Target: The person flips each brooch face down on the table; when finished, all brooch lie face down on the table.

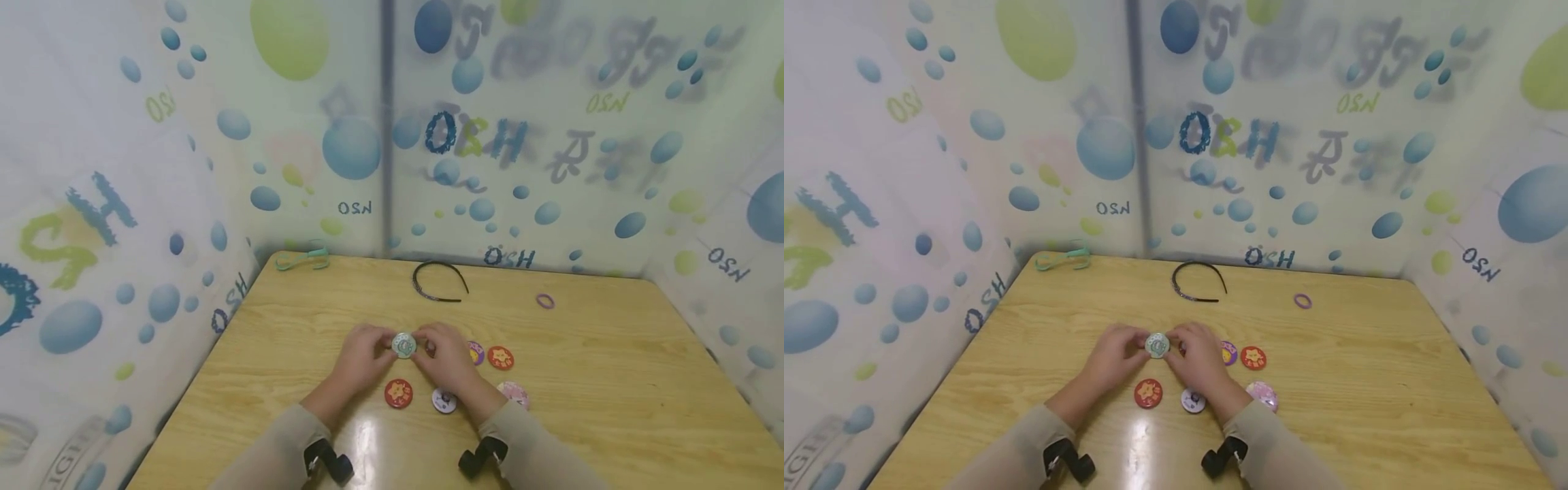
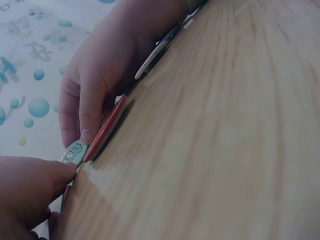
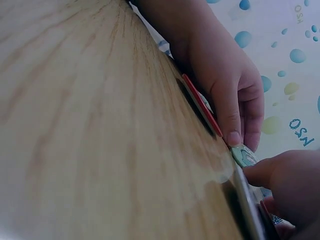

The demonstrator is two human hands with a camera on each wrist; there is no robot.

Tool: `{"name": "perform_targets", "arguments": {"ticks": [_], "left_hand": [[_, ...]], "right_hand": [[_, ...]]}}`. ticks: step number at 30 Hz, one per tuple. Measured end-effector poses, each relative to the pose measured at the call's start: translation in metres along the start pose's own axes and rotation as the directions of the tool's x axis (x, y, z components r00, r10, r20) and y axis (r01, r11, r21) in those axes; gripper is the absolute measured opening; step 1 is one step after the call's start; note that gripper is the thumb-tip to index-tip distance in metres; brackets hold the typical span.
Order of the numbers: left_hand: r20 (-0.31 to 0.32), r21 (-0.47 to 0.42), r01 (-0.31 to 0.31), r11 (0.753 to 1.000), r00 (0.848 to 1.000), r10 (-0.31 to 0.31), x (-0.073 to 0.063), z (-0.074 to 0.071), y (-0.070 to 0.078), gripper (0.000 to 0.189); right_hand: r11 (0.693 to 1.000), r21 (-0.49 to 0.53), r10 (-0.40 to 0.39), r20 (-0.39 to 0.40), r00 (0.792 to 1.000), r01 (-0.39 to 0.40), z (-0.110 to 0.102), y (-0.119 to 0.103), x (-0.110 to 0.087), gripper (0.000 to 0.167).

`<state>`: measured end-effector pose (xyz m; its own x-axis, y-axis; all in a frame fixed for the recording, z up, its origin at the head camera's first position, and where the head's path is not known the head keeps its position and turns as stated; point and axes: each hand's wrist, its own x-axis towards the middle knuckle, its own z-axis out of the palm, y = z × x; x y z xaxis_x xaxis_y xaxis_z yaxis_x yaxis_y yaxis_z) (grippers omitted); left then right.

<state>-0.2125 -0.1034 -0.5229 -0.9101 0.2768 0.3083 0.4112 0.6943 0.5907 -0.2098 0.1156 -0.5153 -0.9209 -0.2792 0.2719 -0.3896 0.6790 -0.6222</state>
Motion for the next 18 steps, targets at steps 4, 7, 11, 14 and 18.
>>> {"name": "perform_targets", "arguments": {"ticks": [4, 7, 11, 14, 18], "left_hand": [[-0.004, -0.033, 0.017, 0.999, 1.0, -0.017, 0.0003, -0.0009, 0.0007, 0.031], [-0.007, -0.045, 0.033, 0.998, 0.999, -0.033, -0.0001, -0.0011, 0.0009, 0.029], [-0.018, -0.052, 0.047, 0.998, 0.999, -0.048, -0.0008, -0.0012, 0.0009, 0.026], [-0.02, -0.061, 0.057, 0.997, 0.998, -0.058, -0.0015, -0.0023, 0.0015, 0.023], [-0.02, -0.075, 0.062, 0.995, 0.998, -0.063, -0.0017, -0.0034, 0.0025, 0.021]], "right_hand": [[1.0, 0.022, -0.005, -0.013, 1.0, 0.005, -0.0003, 0.0004, 0.0006, 0.034], [0.999, 0.037, -0.006, -0.019, 1.0, 0.007, 0.0003, 0.0009, 0.0005, 0.031], [0.998, 0.058, -0.008, -0.03, 1.0, 0.01, 0.0009, 0.0012, 0.0005, 0.028], [0.997, 0.072, -0.001, -0.027, 1.0, 0.003, 0.001, 0.0011, 0.0002, 0.027], [0.995, 0.101, 0.017, -0.02, 1.0, -0.014, -0.0003, 0.0009, 0.0, 0.026]]}}
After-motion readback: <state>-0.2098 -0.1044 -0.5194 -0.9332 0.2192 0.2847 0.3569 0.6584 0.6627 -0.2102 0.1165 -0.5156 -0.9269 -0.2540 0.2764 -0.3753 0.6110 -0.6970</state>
